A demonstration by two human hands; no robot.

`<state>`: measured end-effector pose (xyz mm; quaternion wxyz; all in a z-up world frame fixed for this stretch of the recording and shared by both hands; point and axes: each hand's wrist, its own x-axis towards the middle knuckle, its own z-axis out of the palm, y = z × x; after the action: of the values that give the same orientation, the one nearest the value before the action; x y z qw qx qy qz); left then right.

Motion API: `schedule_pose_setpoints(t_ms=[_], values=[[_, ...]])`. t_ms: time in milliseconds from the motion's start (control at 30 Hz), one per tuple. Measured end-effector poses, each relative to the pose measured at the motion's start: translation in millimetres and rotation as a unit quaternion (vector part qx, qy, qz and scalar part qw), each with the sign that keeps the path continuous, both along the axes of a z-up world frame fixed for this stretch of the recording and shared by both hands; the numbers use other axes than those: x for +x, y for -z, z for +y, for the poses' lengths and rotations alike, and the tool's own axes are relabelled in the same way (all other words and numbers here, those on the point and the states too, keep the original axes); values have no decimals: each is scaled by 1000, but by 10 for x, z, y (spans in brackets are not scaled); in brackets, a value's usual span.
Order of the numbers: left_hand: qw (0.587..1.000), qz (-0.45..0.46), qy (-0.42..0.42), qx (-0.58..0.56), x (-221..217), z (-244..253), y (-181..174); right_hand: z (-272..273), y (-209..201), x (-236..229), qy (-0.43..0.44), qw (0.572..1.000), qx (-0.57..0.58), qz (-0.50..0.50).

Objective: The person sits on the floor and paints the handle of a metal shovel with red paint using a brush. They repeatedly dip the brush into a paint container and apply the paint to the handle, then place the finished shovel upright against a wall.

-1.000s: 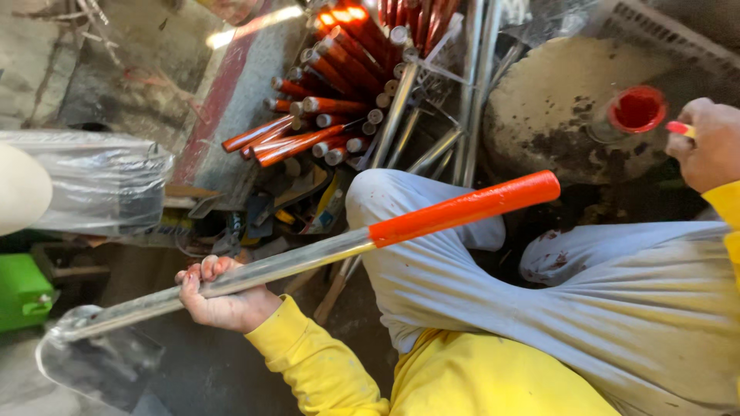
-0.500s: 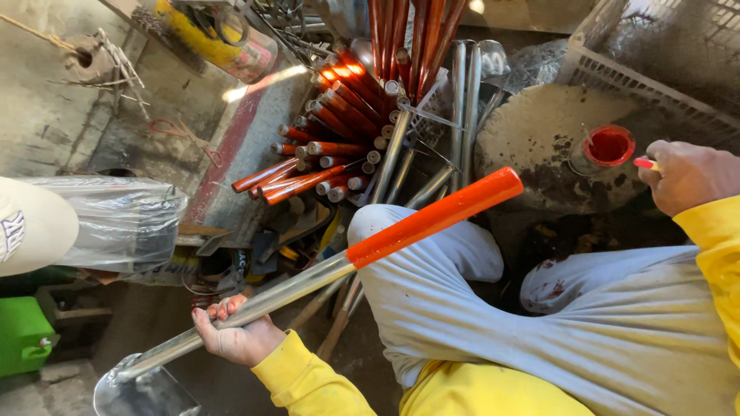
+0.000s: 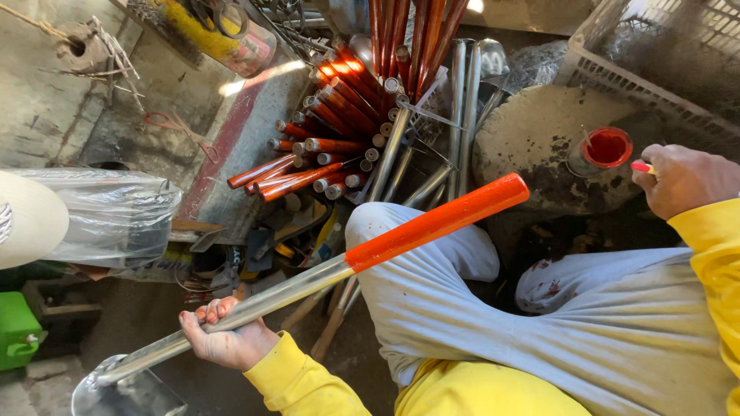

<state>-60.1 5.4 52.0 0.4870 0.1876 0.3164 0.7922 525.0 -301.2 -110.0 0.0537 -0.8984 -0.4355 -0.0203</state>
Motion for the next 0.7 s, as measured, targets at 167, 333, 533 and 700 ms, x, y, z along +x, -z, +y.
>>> schedule_pose_setpoints(t_ms=[167, 333, 533, 700], values=[[998, 37, -39, 10, 26, -57, -71, -26, 50, 26, -5, 1000, 4, -7], [999, 26, -13, 41, 22, -77, -109, -32, 63, 42, -14, 1000, 22, -4], [999, 24, -32, 14, 3, -73, -92, -16, 114, 47, -7, 1000, 19, -19], [1000, 14, -24, 9, -48, 0, 51, -114, 312, 122, -19, 999, 46, -18]])
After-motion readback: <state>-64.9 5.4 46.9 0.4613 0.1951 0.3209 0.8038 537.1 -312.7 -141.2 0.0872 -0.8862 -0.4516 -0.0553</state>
